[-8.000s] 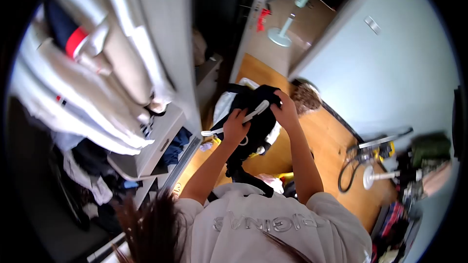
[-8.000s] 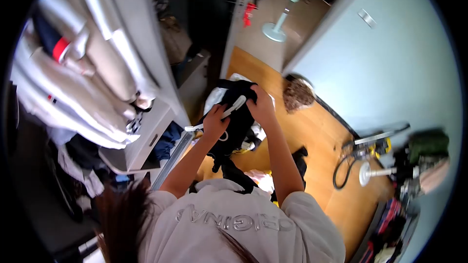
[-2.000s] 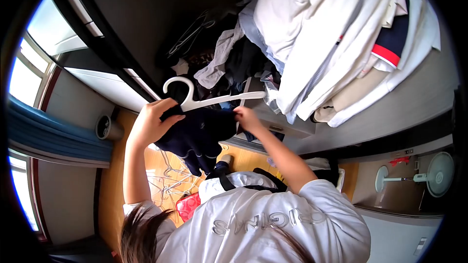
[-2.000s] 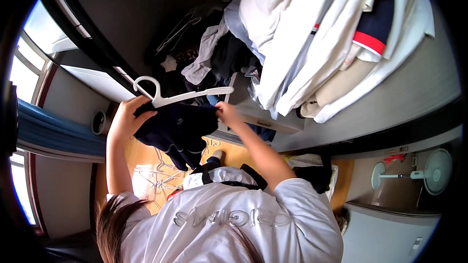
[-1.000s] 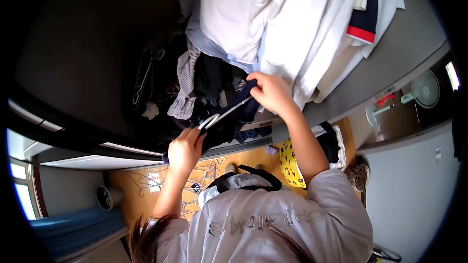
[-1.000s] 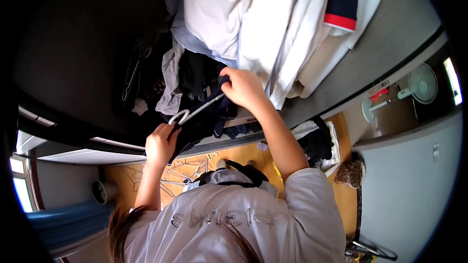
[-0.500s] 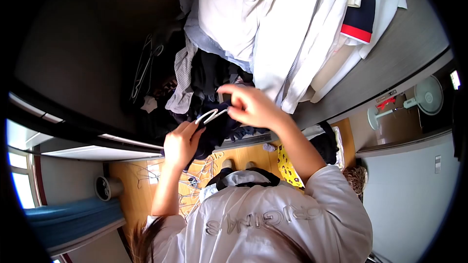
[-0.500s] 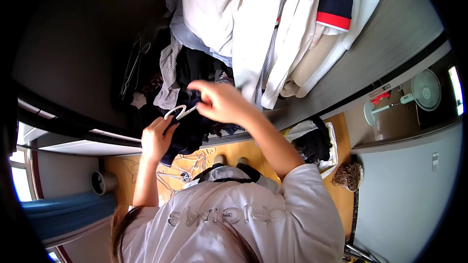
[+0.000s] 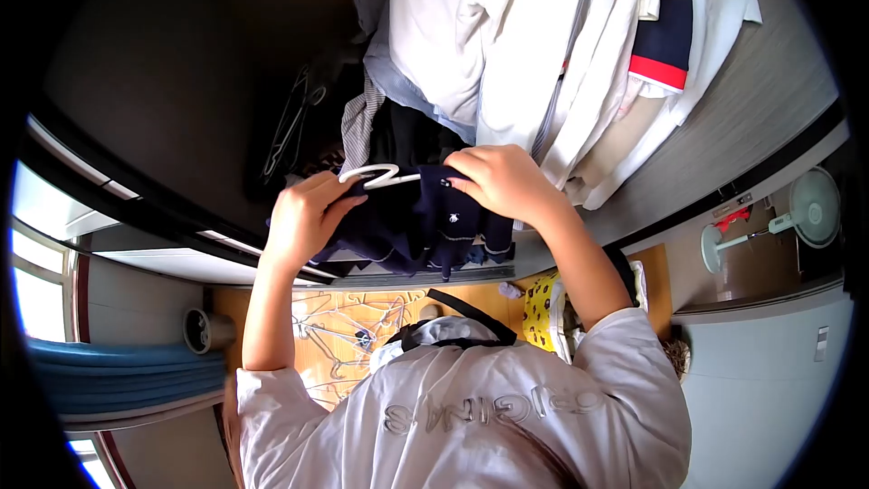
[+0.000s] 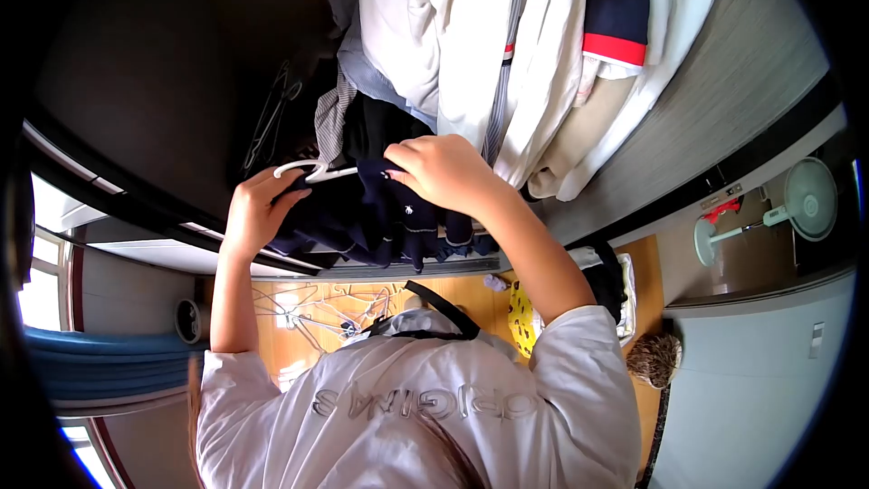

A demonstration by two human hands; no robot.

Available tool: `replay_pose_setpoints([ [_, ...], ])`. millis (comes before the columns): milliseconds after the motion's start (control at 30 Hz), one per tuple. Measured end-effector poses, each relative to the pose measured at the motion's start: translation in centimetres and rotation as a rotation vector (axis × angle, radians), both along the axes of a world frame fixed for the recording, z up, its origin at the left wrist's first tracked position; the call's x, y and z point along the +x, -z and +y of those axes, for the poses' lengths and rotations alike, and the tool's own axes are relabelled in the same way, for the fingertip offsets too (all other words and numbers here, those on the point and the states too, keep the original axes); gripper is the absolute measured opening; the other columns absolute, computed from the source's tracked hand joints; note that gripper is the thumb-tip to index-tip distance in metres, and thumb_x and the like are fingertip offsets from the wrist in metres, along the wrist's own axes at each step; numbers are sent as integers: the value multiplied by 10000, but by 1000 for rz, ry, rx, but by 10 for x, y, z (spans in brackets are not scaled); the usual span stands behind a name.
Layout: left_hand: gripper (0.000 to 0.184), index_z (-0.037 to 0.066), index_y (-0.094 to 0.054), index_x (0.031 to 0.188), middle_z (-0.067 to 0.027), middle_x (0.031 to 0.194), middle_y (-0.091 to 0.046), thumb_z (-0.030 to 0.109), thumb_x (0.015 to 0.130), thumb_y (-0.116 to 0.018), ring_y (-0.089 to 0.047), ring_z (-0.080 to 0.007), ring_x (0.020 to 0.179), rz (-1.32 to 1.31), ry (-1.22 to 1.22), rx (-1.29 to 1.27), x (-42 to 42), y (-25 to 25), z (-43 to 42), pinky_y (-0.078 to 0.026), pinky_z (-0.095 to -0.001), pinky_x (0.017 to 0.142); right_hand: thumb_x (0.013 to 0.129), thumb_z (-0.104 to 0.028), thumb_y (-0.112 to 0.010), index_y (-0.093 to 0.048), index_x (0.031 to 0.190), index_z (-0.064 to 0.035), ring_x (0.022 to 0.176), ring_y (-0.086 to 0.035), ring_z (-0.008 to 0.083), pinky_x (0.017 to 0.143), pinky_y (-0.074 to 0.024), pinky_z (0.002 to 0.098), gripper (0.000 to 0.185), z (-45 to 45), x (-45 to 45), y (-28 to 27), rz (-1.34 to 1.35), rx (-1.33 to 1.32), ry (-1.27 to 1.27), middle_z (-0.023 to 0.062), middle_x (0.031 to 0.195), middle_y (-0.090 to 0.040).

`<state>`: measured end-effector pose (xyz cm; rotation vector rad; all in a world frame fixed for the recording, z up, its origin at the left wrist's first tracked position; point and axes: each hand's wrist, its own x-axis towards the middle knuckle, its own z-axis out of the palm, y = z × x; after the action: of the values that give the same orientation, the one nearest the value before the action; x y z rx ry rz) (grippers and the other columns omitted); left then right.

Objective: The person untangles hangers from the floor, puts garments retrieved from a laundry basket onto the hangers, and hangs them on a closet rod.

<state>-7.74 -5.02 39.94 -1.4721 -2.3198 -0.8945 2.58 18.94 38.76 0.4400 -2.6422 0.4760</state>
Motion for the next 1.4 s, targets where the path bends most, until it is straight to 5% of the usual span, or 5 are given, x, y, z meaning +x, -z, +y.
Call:
replay_pose_setpoints([
  [1000, 204, -16, -586, 742, -123, 656, -578, 138, 645, -676, -567, -284, 626, -128, 224, 218, -35, -14, 27, -445, -317, 584, 764, -177, -531, -493, 771, -19, 565, -511, 337, 491, -370, 380, 163, 18, 51, -78, -261, -89, 24, 181, 575, -479],
  [1133, 323, 2, -561, 923, -148, 933, -568, 132, 649, -673, -530, -297, 876, 101, 53, 383, -43, -30, 45, -406, -335, 769, 793, -205, -510, -495, 731, 3, 538, -486, 355, 496, -361, 405, 217, 13, 39, -86, -171, -207, 141, 192, 537, -465],
  [1200, 571, 18, -390, 1189, -180, 1255, -334, 110, 685, -643, -338, -318, 1148, 67, -8, 514, -42, -27, 58, -281, -369, 946, 796, -205, -508, -488, 712, 14, 510, -455, 348, 490, -350, 389, 235, 20, 28, -92, -165, -239, 195, 194, 534, -450],
  [1333, 683, 0, -145, 1306, -171, 1363, -146, 107, 756, -535, -143, -283, 1265, 53, 49, 557, -40, -7, 82, -126, -358, 1016, 799, -198, -502, -483, 697, 27, 469, -413, 319, 480, -336, 363, 248, 28, 11, -110, -84, -272, 321, 191, 531, -434],
  [1400, 682, -4, -160, 1301, -212, 1341, -174, 165, 763, -546, -179, -337, 1242, 13, 110, 563, -34, 4, 91, -146, -389, 1007, 813, -195, -496, -462, 684, 22, 482, -362, 157, 470, -324, 313, 254, 33, 2, -124, 4, -312, 319, 128, 512, -373],
])
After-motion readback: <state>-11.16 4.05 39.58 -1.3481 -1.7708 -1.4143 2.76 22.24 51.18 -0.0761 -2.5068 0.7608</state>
